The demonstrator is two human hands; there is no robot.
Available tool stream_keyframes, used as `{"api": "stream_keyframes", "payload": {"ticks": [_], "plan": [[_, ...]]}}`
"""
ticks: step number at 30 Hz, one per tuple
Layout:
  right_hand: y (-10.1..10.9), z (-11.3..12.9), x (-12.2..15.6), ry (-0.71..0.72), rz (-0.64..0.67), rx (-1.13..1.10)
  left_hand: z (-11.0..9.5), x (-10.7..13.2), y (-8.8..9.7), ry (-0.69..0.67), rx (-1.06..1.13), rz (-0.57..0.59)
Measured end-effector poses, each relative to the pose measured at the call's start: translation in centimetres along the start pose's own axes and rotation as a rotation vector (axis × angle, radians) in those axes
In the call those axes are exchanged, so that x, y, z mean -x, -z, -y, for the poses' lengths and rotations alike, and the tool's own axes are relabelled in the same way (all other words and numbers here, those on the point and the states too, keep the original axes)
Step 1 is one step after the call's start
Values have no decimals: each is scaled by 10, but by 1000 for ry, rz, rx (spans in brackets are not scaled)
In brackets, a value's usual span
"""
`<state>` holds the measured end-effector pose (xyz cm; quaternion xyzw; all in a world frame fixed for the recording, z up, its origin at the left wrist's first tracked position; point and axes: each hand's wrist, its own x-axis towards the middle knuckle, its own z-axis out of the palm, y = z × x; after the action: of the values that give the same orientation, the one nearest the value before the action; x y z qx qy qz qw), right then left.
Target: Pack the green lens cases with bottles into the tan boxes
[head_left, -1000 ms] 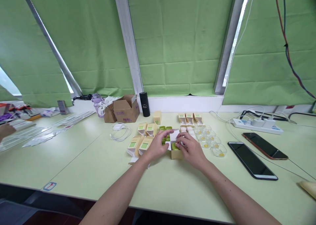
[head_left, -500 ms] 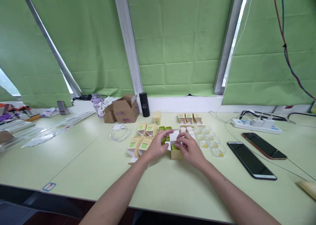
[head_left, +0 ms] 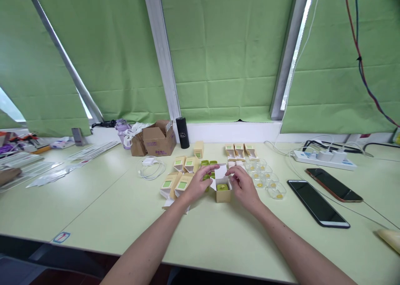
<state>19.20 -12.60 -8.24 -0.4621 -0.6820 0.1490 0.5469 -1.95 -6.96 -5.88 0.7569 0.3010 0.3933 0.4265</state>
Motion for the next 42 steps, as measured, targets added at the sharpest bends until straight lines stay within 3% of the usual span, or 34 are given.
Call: {"api": "stream_keyframes", "payload": {"ticks": [16, 24, 42], "plan": [[-2, -15, -3, -210, -166, -154, 4, -2, -1, -1, 52, -14], [-3, -22, -4, -264, -192, -189, 2, -2, -2, 14, 39, -29], [-5, -13, -7, -469, -209, -476, 7, 4, -7, -16, -122, -50]]}}
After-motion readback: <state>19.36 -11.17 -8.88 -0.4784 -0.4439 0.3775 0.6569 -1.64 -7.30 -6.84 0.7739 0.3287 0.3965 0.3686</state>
